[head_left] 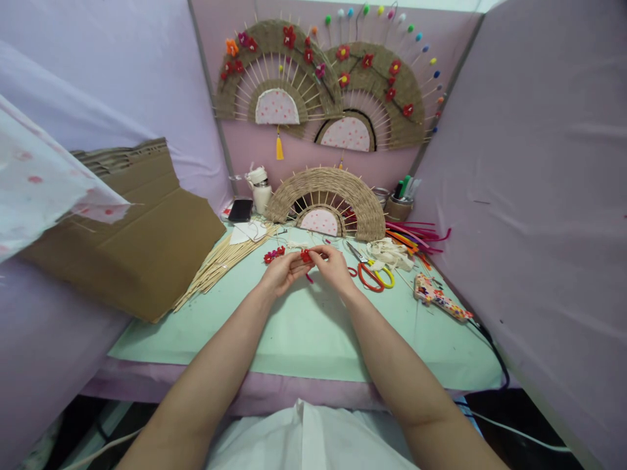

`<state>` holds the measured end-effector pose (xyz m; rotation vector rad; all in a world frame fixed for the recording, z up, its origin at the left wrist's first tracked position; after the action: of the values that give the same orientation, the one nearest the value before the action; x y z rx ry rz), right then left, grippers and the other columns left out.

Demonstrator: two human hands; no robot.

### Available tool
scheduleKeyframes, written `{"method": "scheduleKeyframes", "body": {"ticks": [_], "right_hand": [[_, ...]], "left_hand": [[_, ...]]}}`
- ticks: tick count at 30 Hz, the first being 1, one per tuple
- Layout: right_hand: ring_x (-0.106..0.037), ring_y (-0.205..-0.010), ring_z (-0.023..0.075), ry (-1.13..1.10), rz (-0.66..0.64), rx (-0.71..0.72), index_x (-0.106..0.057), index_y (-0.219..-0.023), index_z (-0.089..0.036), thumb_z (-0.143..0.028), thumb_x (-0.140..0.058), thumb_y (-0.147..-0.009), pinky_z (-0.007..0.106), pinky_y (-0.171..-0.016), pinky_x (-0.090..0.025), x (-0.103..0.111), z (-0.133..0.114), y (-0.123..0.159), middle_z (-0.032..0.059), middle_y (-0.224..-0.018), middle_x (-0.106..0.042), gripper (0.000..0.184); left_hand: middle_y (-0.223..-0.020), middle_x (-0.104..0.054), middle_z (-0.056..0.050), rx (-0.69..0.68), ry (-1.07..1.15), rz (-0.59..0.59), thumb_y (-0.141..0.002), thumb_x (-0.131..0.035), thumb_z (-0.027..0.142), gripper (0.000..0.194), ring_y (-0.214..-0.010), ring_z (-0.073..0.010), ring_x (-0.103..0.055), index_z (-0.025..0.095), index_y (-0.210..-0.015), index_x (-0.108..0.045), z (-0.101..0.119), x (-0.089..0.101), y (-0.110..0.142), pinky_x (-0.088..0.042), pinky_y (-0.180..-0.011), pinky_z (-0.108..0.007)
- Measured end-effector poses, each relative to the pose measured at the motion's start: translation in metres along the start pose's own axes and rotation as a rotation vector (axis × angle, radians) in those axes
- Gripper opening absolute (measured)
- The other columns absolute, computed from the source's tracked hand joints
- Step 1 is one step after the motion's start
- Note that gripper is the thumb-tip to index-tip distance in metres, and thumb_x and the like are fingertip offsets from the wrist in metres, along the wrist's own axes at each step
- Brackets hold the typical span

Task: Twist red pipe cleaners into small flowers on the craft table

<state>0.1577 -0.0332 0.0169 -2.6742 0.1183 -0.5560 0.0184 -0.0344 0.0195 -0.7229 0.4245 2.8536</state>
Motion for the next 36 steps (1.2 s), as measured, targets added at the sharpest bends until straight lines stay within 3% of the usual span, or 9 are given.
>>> {"method": "scheduleKeyframes", "body": {"ticks": [9, 17, 24, 27, 31, 34, 36], "right_hand": [[-0.057, -0.076, 0.016, -0.093, 0.014, -0.091, -0.068, -0.088, -0.015, -0.035, -0.046, -0.081, 0.027, -0.073, -0.042, 0.003, -0.001, -0.004, 0.0051, -0.082, -0.067, 0.03], [-0.057, -0.08, 0.0163, -0.132, 0.001, -0.106, -0.067, -0.085, -0.016, -0.037, -0.046, -0.08, 0.027, -0.074, -0.042, 0.002, 0.006, -0.005, 0.0045, -0.084, -0.067, 0.03], [-0.056, -0.074, 0.0132, -0.34, -0.234, -0.268, -0.067, -0.088, -0.017, -0.04, -0.05, -0.077, 0.024, -0.066, -0.04, 0.003, 0.003, 0.0, 0.0032, -0.082, -0.068, 0.031], [-0.055, -0.072, 0.0122, -0.388, -0.272, -0.289, -0.067, -0.088, -0.017, -0.041, -0.058, -0.071, 0.023, -0.064, -0.038, 0.003, 0.003, 0.001, 0.0026, -0.079, -0.067, 0.03], [-0.051, -0.065, 0.0099, -0.452, -0.244, -0.336, -0.066, -0.08, -0.016, -0.039, -0.062, -0.067, 0.021, -0.059, -0.036, 0.004, 0.005, -0.001, 0.0005, -0.072, -0.063, 0.026], [-0.048, -0.06, 0.0083, -0.532, -0.238, -0.412, -0.064, -0.075, -0.017, -0.038, -0.064, -0.066, 0.02, -0.053, -0.032, 0.004, 0.003, -0.001, -0.001, -0.068, -0.061, 0.023], [-0.046, -0.056, 0.008, -0.603, -0.237, -0.439, -0.063, -0.071, -0.017, -0.037, -0.066, -0.064, 0.02, -0.05, -0.031, 0.005, -0.001, 0.0, -0.0011, -0.065, -0.059, 0.021]], "left_hand": [[-0.082, -0.071, -0.014, 0.056, 0.074, -0.048, -0.071, -0.053, 0.008, 0.012, -0.091, -0.021, -0.067, 0.009, -0.077, -0.063, 0.003, 0.003, 0.001, -0.051, -0.089, -0.031], [-0.09, -0.071, -0.015, 0.109, 0.15, -0.133, -0.077, -0.049, 0.011, 0.02, -0.097, -0.0201, -0.065, 0.008, -0.089, -0.065, 0.005, 0.008, -0.002, -0.05, -0.09, -0.029], [-0.095, -0.069, -0.015, 0.092, 0.196, -0.117, -0.077, -0.046, 0.009, 0.022, -0.096, -0.0176, -0.065, 0.008, -0.091, -0.062, 0.012, 0.008, 0.002, -0.05, -0.088, -0.025], [-0.097, -0.069, -0.013, 0.061, 0.193, -0.132, -0.073, -0.047, 0.004, 0.025, -0.095, -0.0158, -0.065, 0.009, -0.093, -0.062, 0.013, 0.006, 0.005, -0.049, -0.088, -0.024], [-0.096, -0.068, -0.011, 0.018, 0.068, -0.133, -0.07, -0.059, 0.006, 0.027, -0.084, -0.013, -0.065, 0.011, -0.095, -0.062, 0.012, 0.004, 0.006, -0.051, -0.076, -0.021], [-0.088, -0.068, -0.007, -0.07, -0.111, -0.027, -0.065, -0.07, 0.013, 0.032, -0.069, -0.0088, -0.06, 0.015, -0.097, -0.066, 0.009, 0.005, 0.005, -0.045, -0.059, -0.018], [-0.088, -0.067, -0.007, -0.108, -0.187, 0.018, -0.063, -0.074, 0.019, 0.032, -0.068, -0.0081, -0.056, 0.016, -0.094, -0.068, 0.009, 0.005, 0.005, -0.04, -0.056, -0.017]]}}
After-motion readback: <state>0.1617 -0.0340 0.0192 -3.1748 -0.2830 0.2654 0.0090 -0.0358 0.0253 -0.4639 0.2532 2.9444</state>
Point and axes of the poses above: each hand's wrist, its own y-axis away from the middle knuckle, its own x-axis out of the back of the hand, z = x × y, the point moved 1 cm from there along -y, towards the middle knuckle
